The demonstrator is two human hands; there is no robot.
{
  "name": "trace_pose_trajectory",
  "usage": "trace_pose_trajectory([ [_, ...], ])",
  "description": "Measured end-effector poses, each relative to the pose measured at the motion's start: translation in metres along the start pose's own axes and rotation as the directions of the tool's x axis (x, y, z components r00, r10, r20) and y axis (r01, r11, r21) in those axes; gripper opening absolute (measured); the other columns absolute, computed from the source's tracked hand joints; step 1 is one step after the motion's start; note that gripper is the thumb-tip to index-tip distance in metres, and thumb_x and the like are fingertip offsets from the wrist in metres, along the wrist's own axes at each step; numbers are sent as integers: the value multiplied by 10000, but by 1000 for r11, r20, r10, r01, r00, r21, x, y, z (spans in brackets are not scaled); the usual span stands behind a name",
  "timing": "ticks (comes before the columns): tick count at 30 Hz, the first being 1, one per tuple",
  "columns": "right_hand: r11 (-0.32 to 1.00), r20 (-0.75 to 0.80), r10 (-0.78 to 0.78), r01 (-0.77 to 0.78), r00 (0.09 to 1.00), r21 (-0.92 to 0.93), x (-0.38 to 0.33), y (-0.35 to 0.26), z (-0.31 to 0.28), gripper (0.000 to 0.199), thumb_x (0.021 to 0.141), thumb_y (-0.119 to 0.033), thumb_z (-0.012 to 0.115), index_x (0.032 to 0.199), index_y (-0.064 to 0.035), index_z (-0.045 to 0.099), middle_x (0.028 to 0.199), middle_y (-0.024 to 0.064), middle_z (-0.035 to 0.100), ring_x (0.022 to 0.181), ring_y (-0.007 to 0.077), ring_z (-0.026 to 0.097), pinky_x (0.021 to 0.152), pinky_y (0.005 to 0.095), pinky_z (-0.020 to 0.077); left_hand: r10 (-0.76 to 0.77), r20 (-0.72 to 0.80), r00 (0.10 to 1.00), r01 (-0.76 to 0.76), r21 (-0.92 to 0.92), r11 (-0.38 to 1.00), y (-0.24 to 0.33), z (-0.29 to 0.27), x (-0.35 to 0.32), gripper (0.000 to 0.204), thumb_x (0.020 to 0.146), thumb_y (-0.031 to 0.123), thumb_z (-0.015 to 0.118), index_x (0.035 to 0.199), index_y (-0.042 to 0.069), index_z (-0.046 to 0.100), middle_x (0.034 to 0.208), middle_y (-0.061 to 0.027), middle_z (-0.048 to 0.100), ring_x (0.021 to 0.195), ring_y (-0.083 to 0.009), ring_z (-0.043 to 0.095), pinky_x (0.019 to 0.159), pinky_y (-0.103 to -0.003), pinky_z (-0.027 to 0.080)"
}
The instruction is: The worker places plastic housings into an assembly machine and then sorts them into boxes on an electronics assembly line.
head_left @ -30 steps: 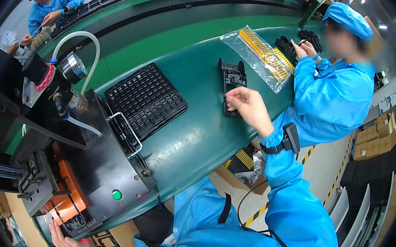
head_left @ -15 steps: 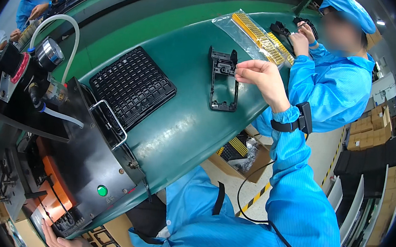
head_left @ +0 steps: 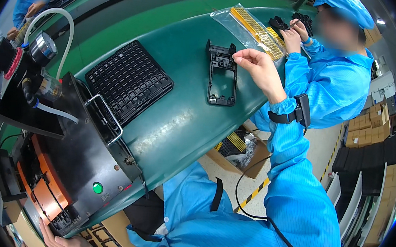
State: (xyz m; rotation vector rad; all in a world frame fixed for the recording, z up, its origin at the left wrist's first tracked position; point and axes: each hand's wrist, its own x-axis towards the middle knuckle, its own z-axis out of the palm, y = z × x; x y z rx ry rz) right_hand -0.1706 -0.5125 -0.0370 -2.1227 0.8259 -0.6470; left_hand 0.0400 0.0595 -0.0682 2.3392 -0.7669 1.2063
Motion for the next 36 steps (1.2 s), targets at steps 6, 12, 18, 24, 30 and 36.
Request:
trace_pose_trajectory([
  [6, 999, 8, -13, 13, 1000, 35, -4, -2, -1, 201, 898, -117, 658, 1037, 24, 691, 913, 40, 703, 857, 101, 640, 799, 258, 514, -29, -9, 1000, 30, 15, 999, 2, 1, -1, 524, 1005, 250, 264, 1213, -87, 608, 1245, -200, 617, 1170, -328, 565, 1053, -422, 387],
  [12, 999, 106, 6, -10, 994, 33, 1, -2, 1, 195, 917, -119, 642, 1048, 20, 679, 924, 38, 703, 822, 119, 648, 762, 265, 521, -57, -10, 998, 58, 16, 998, 3, 1, -1, 528, 1009, 259, 260, 1223, -80, 604, 1249, -191, 617, 1171, -320, 563, 1056, -413, 384],
  [18, 948, 65, -132, 145, 989, -284, 2, -4, 10, 189, 906, -119, 634, 1014, 29, 681, 919, 120, 698, 842, 179, 666, 773, 306, 514, -49, -1, 999, 49, 20, 999, 6, 1, 0, 525, 1015, 252, 252, 1225, -76, 605, 1251, -179, 619, 1172, -310, 559, 1056, -405, 379],
  [24, 933, 10, -205, 199, 979, -300, 0, -2, 16, 178, 883, -116, 621, 968, 14, 706, 951, 170, 689, 894, 314, 674, 809, 375, 518, -29, -10, 1000, 30, 61, 998, -1, 3, -3, 524, 1022, 244, 242, 1226, -74, 606, 1249, -169, 622, 1171, -301, 557, 1051, -400, 377],
  [30, 910, 48, -206, 210, 977, -358, 1, -6, 16, 172, 897, -122, 637, 976, 21, 690, 932, 151, 686, 873, 264, 670, 787, 333, 510, -36, -25, 999, 37, 35, 999, 1, 3, -2, 525, 1022, 250, 248, 1227, -73, 606, 1248, -168, 624, 1170, -297, 555, 1048, -396, 372],
  [36, 878, 58, -217, 220, 975, -424, 4, 0, 15, 171, 890, -122, 643, 975, 18, 692, 921, 156, 686, 853, 276, 670, 772, 345, 514, -47, -12, 999, 47, 34, 998, -8, 3, -6, 530, 1022, 270, 254, 1231, -66, 608, 1250, -161, 625, 1150, -292, 560, 1032, -389, 378],
])
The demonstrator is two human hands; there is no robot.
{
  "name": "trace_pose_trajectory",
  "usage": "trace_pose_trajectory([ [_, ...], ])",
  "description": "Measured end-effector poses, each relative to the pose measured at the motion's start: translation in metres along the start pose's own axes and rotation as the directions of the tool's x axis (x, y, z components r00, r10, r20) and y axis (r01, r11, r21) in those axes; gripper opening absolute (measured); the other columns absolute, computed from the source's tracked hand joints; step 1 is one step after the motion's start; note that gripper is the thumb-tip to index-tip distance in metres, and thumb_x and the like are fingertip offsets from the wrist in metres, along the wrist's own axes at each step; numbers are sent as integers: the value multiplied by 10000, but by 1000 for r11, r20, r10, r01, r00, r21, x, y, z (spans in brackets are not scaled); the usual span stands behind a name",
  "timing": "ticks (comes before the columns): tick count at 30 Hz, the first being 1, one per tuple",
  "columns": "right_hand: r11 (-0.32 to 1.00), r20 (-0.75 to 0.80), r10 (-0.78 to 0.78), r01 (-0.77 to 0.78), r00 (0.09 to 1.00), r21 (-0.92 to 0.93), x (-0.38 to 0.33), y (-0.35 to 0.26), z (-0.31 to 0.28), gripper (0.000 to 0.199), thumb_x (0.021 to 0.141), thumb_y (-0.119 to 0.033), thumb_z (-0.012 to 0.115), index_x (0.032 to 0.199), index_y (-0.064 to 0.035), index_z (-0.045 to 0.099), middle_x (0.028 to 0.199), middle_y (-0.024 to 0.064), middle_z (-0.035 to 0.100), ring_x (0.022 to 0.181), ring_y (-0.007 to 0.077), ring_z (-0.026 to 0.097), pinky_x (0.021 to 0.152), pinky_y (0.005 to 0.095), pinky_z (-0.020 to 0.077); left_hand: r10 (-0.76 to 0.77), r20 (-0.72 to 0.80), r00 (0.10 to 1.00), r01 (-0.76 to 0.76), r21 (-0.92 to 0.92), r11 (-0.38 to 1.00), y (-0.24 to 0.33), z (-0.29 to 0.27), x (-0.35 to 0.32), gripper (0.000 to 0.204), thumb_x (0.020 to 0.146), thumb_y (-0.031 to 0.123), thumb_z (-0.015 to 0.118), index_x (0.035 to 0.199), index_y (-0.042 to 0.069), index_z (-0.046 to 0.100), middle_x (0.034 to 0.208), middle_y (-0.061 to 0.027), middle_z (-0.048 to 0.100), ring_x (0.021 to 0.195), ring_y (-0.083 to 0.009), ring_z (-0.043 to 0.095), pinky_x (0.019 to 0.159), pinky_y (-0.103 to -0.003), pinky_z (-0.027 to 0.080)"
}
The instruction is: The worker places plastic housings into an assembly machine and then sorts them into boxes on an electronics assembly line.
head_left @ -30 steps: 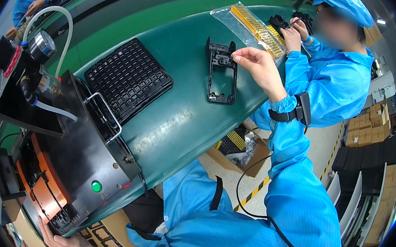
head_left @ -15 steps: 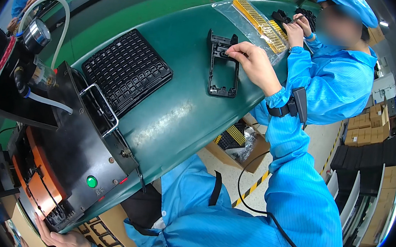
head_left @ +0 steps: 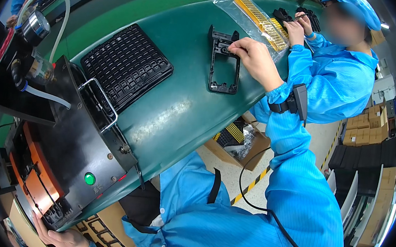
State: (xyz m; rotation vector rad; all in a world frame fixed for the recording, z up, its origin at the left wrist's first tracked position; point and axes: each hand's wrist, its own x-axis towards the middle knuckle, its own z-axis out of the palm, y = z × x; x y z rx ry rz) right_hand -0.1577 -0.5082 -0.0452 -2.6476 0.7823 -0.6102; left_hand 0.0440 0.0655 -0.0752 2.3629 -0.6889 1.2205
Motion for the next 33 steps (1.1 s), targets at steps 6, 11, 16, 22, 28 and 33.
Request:
trace_pose_trajectory([
  [6, 1000, 16, 22, -22, 1000, -17, 1, 0, -1, 181, 889, -135, 646, 970, 19, 697, 930, 154, 688, 855, 275, 670, 772, 342, 509, 1, 13, 1000, -1, 7, 1000, 0, 0, 0, 540, 1024, 280, 243, 1234, -58, 609, 1247, -158, 627, 1160, -288, 559, 1038, -389, 380],
  [11, 999, 12, 43, -43, 999, -14, 1, -2, -1, 192, 882, -150, 659, 967, 14, 707, 929, 152, 693, 855, 269, 671, 773, 339, 507, 4, 7, 1000, -4, -8, 1000, -1, 0, -1, 545, 1022, 287, 242, 1233, -53, 612, 1250, -157, 625, 1174, -286, 556, 1049, -392, 378],
  [16, 997, -13, 78, -78, 997, 16, 0, -6, -1, 198, 870, -158, 675, 964, 12, 714, 912, 146, 704, 843, 258, 680, 766, 332, 513, 13, 0, 1000, -13, -14, 1000, -3, 0, -2, 542, 1021, 285, 247, 1229, -53, 615, 1249, -157, 625, 1170, -285, 559, 1045, -393, 379],
  [22, 992, -64, 110, -105, 992, 71, 0, -7, 5, 158, 837, -115, 662, 926, -4, 731, 870, 151, 720, 827, 267, 702, 764, 354, 537, 9, 3, 1000, -9, 7, 1000, -3, 0, -2, 537, 1021, 274, 246, 1226, -60, 614, 1244, -157, 628, 1163, -289, 561, 1045, -391, 373],
  [28, 972, 127, 201, -213, 971, 94, 15, -1, -7, 158, 830, -121, 741, 959, -31, 725, 764, 44, 672, 637, 92, 585, 581, 247, 472, -3, 18, 1000, 3, 46, 999, 4, 2, 4, 548, 1009, 263, 225, 1207, -71, 611, 1261, -180, 614, 1175, -307, 568, 1055, -396, 396],
  [33, 899, 379, 269, -372, 886, 231, 36, 13, -19, 175, 817, -120, 769, 946, -5, 741, 804, 33, 700, 679, 85, 606, 587, 217, 489, 68, -14, 998, -67, 57, 996, 9, 0, 6, 522, 1031, 266, 266, 1200, -73, 624, 1217, -177, 642, 1152, -317, 583, 1030, -405, 405],
])
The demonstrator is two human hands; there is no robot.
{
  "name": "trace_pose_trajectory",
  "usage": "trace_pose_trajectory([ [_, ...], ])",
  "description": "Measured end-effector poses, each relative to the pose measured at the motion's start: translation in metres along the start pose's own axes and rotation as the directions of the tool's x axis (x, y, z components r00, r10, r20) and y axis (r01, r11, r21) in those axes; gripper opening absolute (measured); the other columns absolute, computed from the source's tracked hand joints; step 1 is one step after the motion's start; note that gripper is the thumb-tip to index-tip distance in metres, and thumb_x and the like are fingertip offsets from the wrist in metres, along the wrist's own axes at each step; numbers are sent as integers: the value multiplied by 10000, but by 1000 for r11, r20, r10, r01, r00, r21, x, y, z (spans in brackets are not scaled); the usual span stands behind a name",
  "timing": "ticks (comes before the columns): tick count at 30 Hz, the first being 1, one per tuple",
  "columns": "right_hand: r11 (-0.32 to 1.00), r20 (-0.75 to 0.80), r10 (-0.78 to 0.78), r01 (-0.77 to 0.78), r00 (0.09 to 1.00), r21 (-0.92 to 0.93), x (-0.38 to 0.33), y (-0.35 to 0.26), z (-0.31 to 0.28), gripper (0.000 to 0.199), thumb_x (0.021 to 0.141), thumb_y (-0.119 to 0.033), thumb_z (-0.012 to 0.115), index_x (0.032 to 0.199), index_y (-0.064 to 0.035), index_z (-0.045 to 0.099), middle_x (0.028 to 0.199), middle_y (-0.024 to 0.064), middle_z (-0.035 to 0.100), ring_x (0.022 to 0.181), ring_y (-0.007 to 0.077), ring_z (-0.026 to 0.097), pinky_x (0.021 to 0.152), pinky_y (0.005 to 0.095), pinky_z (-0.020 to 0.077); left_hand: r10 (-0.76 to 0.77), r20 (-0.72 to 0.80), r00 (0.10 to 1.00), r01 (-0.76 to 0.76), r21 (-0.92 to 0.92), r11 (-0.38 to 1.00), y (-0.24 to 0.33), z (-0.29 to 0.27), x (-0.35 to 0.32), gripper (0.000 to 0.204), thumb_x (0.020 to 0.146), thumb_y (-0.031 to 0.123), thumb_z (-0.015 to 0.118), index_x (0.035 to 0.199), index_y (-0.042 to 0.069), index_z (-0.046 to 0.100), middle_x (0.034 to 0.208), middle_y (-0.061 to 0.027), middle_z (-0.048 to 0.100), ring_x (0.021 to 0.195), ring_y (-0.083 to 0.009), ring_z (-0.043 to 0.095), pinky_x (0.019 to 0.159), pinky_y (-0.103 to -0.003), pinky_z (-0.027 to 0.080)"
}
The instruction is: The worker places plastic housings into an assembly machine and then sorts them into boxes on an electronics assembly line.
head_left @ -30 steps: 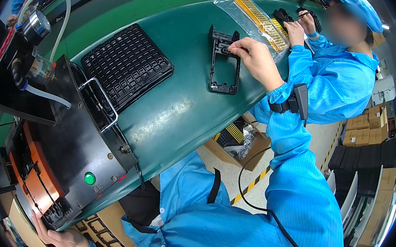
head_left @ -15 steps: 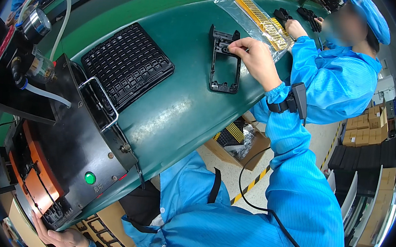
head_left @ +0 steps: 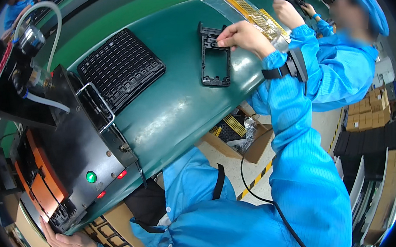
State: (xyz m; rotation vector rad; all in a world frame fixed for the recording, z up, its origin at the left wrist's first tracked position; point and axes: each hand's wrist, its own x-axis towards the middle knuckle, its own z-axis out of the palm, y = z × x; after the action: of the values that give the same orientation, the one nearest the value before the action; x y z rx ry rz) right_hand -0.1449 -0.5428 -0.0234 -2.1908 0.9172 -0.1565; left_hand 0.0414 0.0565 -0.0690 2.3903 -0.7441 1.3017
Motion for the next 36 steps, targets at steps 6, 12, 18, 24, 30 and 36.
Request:
trace_pose_trajectory([
  [6, 999, -18, 19, -18, 1000, 44, 2, -3, 6, 145, 819, -91, 756, 933, -2, 745, 823, 46, 706, 736, 102, 634, 622, 226, 517, 115, -175, 978, -141, -142, 980, 53, -6, 32, 383, 998, 255, 492, 1003, -80, 679, 976, -175, 708, 937, -360, 662, 1015, -566, 426],
  [12, 999, -18, -31, 32, 999, 35, -4, -12, 17, 133, 814, -101, 762, 923, -26, 754, 808, 30, 708, 749, 97, 633, 627, 224, 508, 54, -23, 998, -54, 23, 998, 4, -3, 4, 487, 1029, 212, 262, 1195, -53, 635, 1203, -153, 658, 1144, -305, 597, 1026, -387, 408],
  [18, 956, 23, -267, 268, 963, -122, -8, -10, 26, 179, 782, -159, 786, 920, -46, 771, 819, 27, 724, 781, 130, 643, 699, 286, 528, 78, -22, 997, -78, 6, 997, -3, -1, 3, 497, 1033, 220, 254, 1175, -44, 650, 1195, -145, 664, 1132, -296, 602, 1021, -385, 407],
  [24, 983, 162, -180, 170, 970, 75, -18, -30, 40, 185, 810, -113, 757, 965, -12, 755, 856, 62, 733, 796, 114, 667, 735, 245, 526, 31, -36, 999, -31, 5, 1000, 3, -1, 2, 509, 1036, 241, 255, 1173, -47, 652, 1197, -146, 661, 1121, -293, 603, 1014, -386, 412],
  [30, 982, 172, -175, 159, 970, 101, -16, -25, 39, 180, 817, -120, 758, 973, -30, 761, 872, 48, 732, 800, 109, 660, 700, 249, 524, 20, -17, 1000, -20, -37, 999, -1, 3, 2, 504, 1029, 224, 259, 1183, -81, 631, 1200, -189, 646, 1136, -322, 589, 1036, -418, 403],
  [36, 985, 186, -167, 156, 968, 74, -17, -30, 38, 187, 812, -138, 766, 973, -43, 764, 865, 41, 730, 795, 112, 658, 682, 254, 521, 4, -25, 1000, -6, -78, 997, -9, 3, -3, 494, 1025, 219, 282, 1181, -111, 614, 1201, -213, 640, 1137, -332, 593, 1041, -421, 408],
])
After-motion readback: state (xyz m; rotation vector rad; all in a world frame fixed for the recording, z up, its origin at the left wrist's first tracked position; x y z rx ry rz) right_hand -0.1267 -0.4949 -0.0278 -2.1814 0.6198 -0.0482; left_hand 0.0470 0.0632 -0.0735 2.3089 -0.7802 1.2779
